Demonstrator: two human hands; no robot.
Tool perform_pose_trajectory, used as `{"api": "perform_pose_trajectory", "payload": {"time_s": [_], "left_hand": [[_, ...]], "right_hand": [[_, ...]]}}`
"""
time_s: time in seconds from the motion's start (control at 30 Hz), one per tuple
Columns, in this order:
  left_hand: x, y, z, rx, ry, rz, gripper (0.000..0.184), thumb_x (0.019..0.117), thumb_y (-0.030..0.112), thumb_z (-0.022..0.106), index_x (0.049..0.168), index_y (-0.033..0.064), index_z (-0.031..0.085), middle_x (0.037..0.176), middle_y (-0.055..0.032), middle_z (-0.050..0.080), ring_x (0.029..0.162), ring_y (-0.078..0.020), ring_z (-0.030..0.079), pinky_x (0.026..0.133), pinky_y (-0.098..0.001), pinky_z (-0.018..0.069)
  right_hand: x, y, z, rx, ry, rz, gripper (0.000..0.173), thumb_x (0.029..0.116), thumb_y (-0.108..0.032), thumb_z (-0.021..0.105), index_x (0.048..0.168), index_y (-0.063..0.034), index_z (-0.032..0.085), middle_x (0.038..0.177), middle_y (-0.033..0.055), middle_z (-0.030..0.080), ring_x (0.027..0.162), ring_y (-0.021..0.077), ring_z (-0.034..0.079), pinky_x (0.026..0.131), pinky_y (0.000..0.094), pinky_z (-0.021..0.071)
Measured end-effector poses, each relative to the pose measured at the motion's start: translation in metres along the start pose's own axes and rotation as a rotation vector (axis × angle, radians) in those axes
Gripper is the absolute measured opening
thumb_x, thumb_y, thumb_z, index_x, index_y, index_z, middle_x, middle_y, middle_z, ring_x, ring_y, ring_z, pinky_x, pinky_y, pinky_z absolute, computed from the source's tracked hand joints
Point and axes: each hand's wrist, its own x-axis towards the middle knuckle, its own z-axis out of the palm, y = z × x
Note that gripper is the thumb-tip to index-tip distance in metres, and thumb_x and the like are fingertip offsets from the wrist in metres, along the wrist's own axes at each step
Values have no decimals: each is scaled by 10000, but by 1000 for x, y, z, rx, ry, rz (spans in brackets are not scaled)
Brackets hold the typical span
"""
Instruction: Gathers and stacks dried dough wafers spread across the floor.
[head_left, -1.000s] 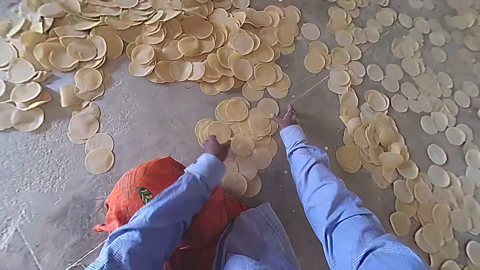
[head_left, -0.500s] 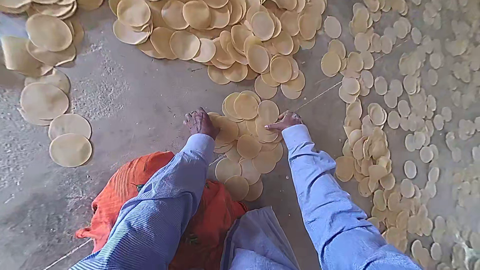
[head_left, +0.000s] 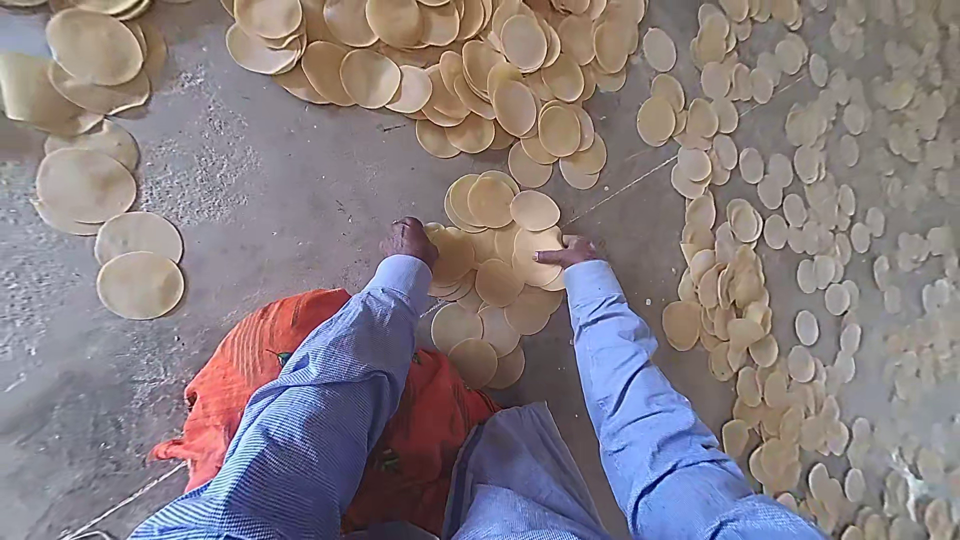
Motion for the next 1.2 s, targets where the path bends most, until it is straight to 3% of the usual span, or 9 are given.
{"api": "perform_pose_trajectory", "payload": {"time_s": [0.17,0.33,0.5,0.6,0.7,0.83,0.97,1.1,1.2], "left_hand": [[-9,1,-5,-63,39,14,529,845,104,796,1318,-34,602,1354,-311,589,1307,-468,556,1038,-660,461],[-8,2,-5,-87,40,-17,564,831,143,825,1313,-40,598,1358,-307,589,1302,-466,561,1042,-659,462],[-4,-1,5,24,23,74,709,804,174,857,1397,-32,529,1407,-314,547,1316,-494,538,1015,-694,464],[-6,-1,6,96,12,86,702,817,187,852,1396,-42,527,1386,-318,563,1302,-493,553,997,-686,477],[-7,1,4,131,-5,70,638,835,209,845,1339,-64,565,1362,-322,578,1282,-494,569,992,-680,486],[-7,6,5,143,-27,67,585,834,183,834,1283,-99,588,1345,-326,584,1268,-489,579,989,-668,493],[-10,6,5,117,-40,68,575,856,191,821,1299,-92,588,1343,-337,581,1262,-497,579,999,-680,484],[-9,5,7,110,-42,78,552,861,207,818,1276,-90,609,1339,-328,585,1266,-486,579,1011,-661,487],[-16,10,9,122,-60,116,446,892,176,774,1240,-68,640,1289,-314,624,1233,-475,607,997,-656,494]], "right_hand": [[-35,18,-40,209,114,-117,697,792,-186,894,1371,24,567,1306,270,633,1220,381,621,1066,591,471],[-109,10,-56,467,-74,-464,273,802,21,783,1043,-27,665,870,-14,746,770,21,716,759,223,617],[-84,-7,14,305,-241,-439,312,810,-94,840,1069,23,712,946,122,738,865,169,714,847,379,598],[-54,-18,47,24,3,-269,492,819,-204,878,1203,22,669,1116,238,701,1054,381,668,968,587,496],[-63,-22,51,-182,226,-351,640,833,-286,862,1360,-32,601,1295,234,655,1192,419,637,991,602,503],[-81,0,85,-248,276,-763,834,938,-471,682,1508,83,429,1600,272,390,1522,421,327,1226,585,294],[-88,8,117,-420,133,-781,1088,863,-733,619,1575,43,341,1689,219,237,1587,378,163,1252,640,131],[-66,-32,63,-96,226,-684,678,1002,-478,607,1436,41,551,1463,226,574,1385,371,534,1169,544,399],[-4,-64,7,36,302,-478,697,998,-382,665,1496,55,450,1467,295,528,1371,432,518,1162,555,394]]}}
